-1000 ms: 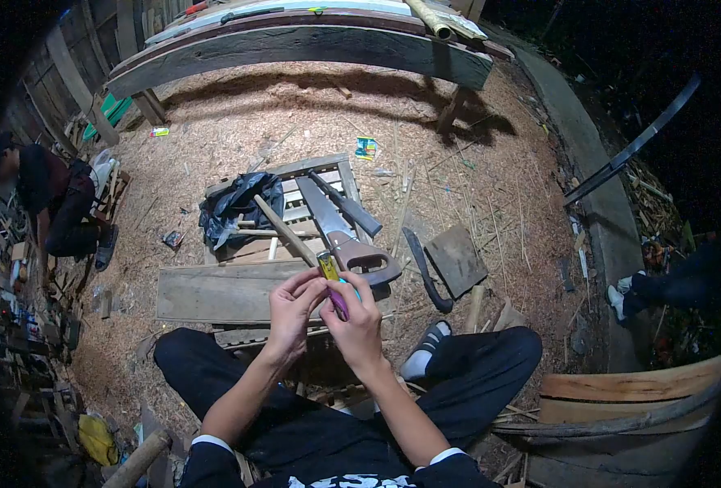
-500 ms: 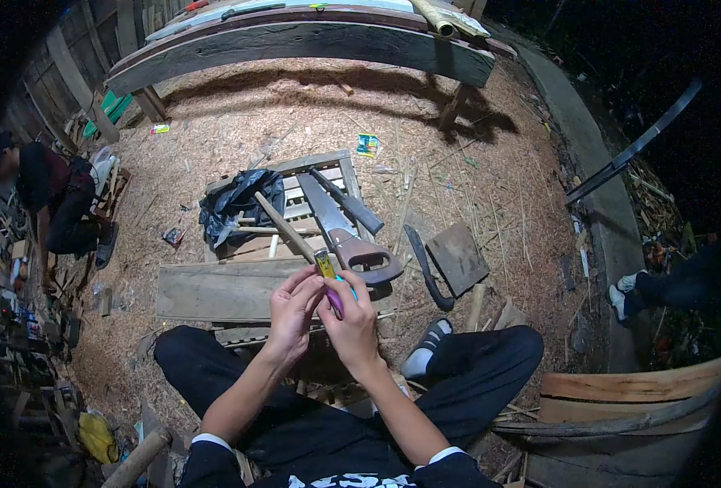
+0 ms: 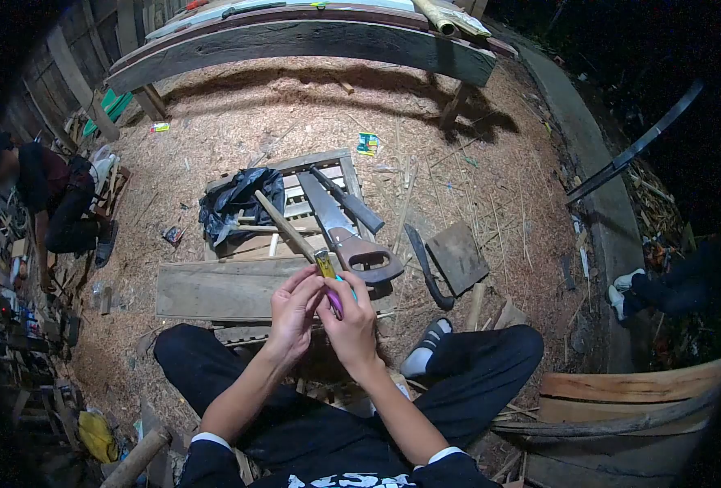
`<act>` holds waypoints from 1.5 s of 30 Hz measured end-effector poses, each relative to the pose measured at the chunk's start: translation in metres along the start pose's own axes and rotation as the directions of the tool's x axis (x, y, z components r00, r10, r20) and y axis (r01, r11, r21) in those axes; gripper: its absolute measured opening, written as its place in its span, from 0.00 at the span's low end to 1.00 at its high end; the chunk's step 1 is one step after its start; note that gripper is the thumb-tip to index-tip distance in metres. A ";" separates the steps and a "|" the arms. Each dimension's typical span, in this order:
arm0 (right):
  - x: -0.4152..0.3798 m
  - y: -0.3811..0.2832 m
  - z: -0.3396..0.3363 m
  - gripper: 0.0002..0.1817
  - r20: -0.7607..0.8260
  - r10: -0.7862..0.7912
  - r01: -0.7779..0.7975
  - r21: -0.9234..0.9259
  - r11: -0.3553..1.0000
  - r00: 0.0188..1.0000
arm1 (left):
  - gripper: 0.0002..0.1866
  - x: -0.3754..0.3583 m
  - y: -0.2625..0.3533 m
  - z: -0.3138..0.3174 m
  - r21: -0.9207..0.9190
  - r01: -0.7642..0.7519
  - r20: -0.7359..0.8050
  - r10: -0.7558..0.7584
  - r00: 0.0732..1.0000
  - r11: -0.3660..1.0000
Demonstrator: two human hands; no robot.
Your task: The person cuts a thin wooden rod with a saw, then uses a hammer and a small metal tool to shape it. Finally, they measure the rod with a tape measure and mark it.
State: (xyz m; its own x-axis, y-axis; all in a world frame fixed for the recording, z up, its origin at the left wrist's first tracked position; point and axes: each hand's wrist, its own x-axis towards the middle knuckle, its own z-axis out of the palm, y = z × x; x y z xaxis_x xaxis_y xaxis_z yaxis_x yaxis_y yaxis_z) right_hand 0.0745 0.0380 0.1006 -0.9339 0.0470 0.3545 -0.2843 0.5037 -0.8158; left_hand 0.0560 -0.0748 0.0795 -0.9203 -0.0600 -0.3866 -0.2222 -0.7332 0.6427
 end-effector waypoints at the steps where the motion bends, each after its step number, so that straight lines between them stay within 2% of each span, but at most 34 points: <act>1: 0.000 0.000 0.000 0.21 -0.002 -0.003 0.003 -0.007 1.000 1.000 | 0.16 0.000 0.000 0.000 -0.010 -0.009 -0.003 0.009 1.000 1.000; 23: -0.002 0.007 -0.005 0.19 -0.040 -0.038 0.036 -0.045 0.998 0.998 | 0.17 0.002 -0.014 0.000 -0.015 -0.004 0.020 0.005 1.000 1.000; 29: 0.002 0.010 -0.020 0.16 -0.107 -0.032 0.021 -0.104 0.994 0.994 | 0.18 0.002 -0.010 0.001 0.034 -0.065 0.013 0.065 0.998 0.997; 32: 0.006 0.016 -0.034 0.16 -0.143 -0.015 -0.002 -0.117 0.993 0.990 | 0.15 0.001 0.000 0.000 0.127 -0.229 0.038 0.226 0.973 0.965; 33: 0.007 0.019 -0.039 0.16 -0.141 -0.015 -0.001 -0.114 0.993 0.990 | 0.15 0.000 0.006 -0.002 0.127 -0.231 0.036 0.228 0.973 0.965; 35: 0.009 0.027 -0.047 0.15 -0.170 0.007 -0.027 -0.117 0.993 0.985 | 0.14 -0.004 0.023 -0.007 0.274 -0.350 0.094 0.337 0.937 0.896; 36: 0.010 0.033 -0.052 0.20 -0.141 -0.065 0.038 -0.186 0.982 0.988 | 0.13 -0.006 0.032 -0.009 0.333 -0.407 0.123 0.389 0.913 0.851; 37: 0.010 0.031 -0.054 0.20 -0.140 -0.062 0.036 -0.180 0.983 0.988 | 0.13 -0.009 0.041 -0.013 0.338 -0.407 0.121 0.390 0.913 0.849; 39: 0.012 0.024 -0.056 0.32 -0.158 0.052 -0.067 -0.091 0.994 0.986 | 0.14 -0.014 0.060 -0.025 0.575 -0.400 0.124 0.408 0.905 0.714; 40: 0.011 0.029 -0.053 0.42 -0.104 0.169 -0.163 0.059 0.985 0.980 | 0.14 -0.012 0.065 -0.032 0.598 -0.417 0.133 0.428 0.894 0.685; 43: 0.013 0.035 -0.043 0.43 -0.089 0.092 -0.090 0.029 0.996 0.992 | 0.14 -0.006 0.070 -0.055 0.667 -0.403 0.103 0.458 0.883 0.626; 44: 0.015 0.034 -0.039 0.37 -0.089 0.048 -0.046 0.024 0.999 0.995 | 0.14 -0.006 0.071 -0.061 0.722 -0.385 0.102 0.462 0.881 0.575; 45: 0.017 0.033 -0.037 0.37 -0.083 0.045 -0.043 0.028 0.999 0.996 | 0.14 -0.007 0.073 -0.066 0.723 -0.384 0.096 0.467 0.879 0.574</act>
State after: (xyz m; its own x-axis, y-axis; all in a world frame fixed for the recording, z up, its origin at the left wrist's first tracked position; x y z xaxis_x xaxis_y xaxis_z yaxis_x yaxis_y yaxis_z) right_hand 0.0570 0.0878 0.0964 -0.9247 0.1410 0.3535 -0.2495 0.4768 -0.8428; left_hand 0.0671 -0.1727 0.0858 -0.9436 -0.3303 0.0241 -0.0067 0.0918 0.9958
